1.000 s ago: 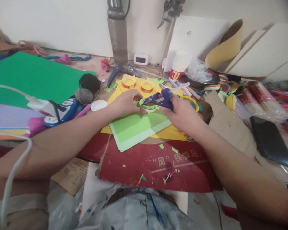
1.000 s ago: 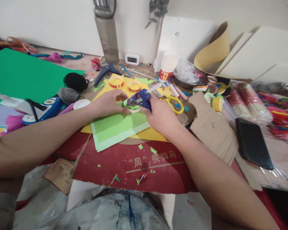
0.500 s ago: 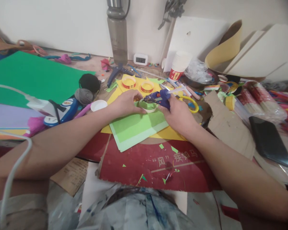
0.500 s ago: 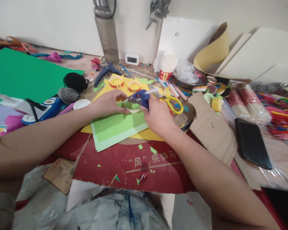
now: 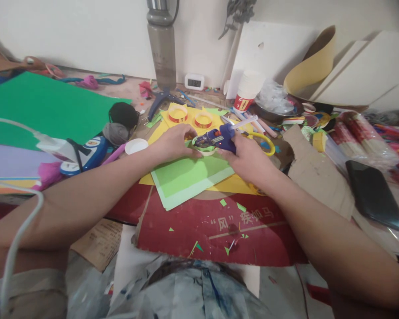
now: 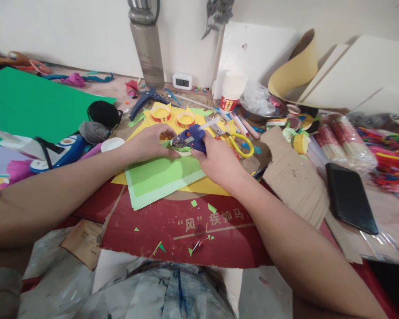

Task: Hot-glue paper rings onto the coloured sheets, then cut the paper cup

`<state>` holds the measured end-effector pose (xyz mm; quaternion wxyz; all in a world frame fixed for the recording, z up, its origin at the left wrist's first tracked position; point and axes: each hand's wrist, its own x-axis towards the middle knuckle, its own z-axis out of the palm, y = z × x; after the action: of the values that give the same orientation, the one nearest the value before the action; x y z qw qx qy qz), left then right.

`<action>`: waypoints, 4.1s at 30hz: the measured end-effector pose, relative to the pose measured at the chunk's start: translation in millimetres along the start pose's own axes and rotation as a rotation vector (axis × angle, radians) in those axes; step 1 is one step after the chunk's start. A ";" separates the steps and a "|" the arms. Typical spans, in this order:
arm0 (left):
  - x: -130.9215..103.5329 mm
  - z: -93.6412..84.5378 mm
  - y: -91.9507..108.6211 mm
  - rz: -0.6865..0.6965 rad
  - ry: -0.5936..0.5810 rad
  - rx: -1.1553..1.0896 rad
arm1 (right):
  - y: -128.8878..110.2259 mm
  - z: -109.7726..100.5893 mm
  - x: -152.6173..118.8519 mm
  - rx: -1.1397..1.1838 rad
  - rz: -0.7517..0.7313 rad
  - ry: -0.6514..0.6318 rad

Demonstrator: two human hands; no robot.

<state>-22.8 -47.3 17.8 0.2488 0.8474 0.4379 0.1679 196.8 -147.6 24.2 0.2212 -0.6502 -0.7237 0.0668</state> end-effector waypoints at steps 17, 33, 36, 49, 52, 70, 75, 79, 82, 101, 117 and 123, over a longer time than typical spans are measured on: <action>1.7 1.0 -2.6 0.007 -0.006 -0.002 | -7.4 4.4 1.8 -0.054 0.070 0.036; 1.7 1.4 -1.5 -0.009 -0.009 0.003 | -0.7 -2.2 1.4 -0.014 -0.003 0.002; 1.8 1.1 -1.9 0.011 -0.010 0.000 | 2.9 -9.8 1.0 0.023 0.005 0.036; -5.6 -14.0 7.7 0.003 -0.004 0.180 | 2.1 -24.0 -0.7 -0.087 0.070 0.041; -15.9 -13.6 15.2 -0.043 -0.092 0.295 | 1.8 -24.7 -1.5 -0.111 0.063 0.021; -14.0 -24.9 14.2 0.179 -0.116 0.151 | 2.5 -41.9 -12.0 -0.191 0.053 0.056; -5.8 -13.0 17.5 0.177 0.064 0.125 | 3.2 -37.7 -11.8 -0.199 0.056 0.093; -1.6 5.7 19.9 0.159 0.059 0.110 | 0.3 -36.5 -10.6 -0.214 0.011 0.057; 0.4 12.9 17.1 0.148 0.025 0.134 | 0.0 -35.1 -9.8 -0.224 -0.013 0.043; 1.3 18.7 10.2 0.123 0.014 0.059 | -2.1 -19.4 -8.9 -0.180 0.041 0.056; 4.3 20.1 8.0 0.128 0.013 0.021 | 0.3 -22.2 -13.7 -0.221 -0.036 0.107; 6.4 21.4 6.6 0.116 0.021 0.014 | -4.5 -14.5 -11.2 -0.239 0.011 0.085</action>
<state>-4.1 -51.2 4.5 0.2280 0.8713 0.3919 0.1879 199.3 -161.9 36.3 0.1723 -0.6784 -0.7127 -0.0464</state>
